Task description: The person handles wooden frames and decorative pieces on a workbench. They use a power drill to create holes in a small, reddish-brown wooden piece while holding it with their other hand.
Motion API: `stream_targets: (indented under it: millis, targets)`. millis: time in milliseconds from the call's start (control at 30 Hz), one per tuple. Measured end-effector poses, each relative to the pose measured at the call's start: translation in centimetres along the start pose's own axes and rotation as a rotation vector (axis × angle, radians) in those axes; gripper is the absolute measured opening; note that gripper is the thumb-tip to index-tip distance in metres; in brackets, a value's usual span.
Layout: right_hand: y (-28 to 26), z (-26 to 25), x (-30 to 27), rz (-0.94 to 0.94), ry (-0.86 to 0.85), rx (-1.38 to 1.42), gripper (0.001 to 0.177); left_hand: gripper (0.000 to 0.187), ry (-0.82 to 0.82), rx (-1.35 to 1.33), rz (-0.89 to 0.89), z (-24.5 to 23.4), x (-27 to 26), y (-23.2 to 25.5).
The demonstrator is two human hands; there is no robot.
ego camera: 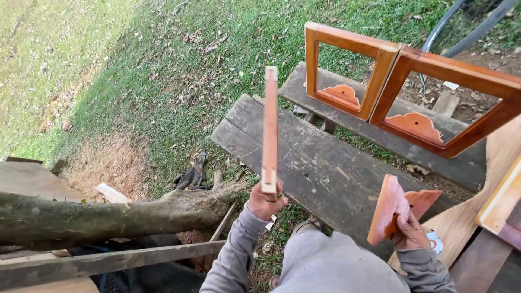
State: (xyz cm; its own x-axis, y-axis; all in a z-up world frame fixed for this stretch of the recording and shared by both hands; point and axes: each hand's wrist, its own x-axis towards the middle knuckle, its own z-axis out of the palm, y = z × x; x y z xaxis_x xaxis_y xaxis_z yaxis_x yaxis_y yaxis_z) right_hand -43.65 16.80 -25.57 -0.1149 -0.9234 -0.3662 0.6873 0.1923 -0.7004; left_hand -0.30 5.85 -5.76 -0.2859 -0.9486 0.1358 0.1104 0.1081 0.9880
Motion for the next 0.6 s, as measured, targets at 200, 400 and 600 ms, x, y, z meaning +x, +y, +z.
stream_targets:
  millis: [200,400,600]
  targets:
    - [-0.6,1.0,0.8,0.018,-0.098,0.019,0.065,0.035,0.026,0.006,0.009,-1.1,-1.6,-5.7]
    - [-0.5,2.9,1.7,0.058,-0.061,-0.057,0.052,0.047,0.009,0.348,0.177,1.4,-0.5,-3.7]
    - [-3.9,12.5,-1.7,-0.091,-0.162,-0.048,0.053,0.041,-0.295,0.885,0.258,4.7,0.4,0.8]
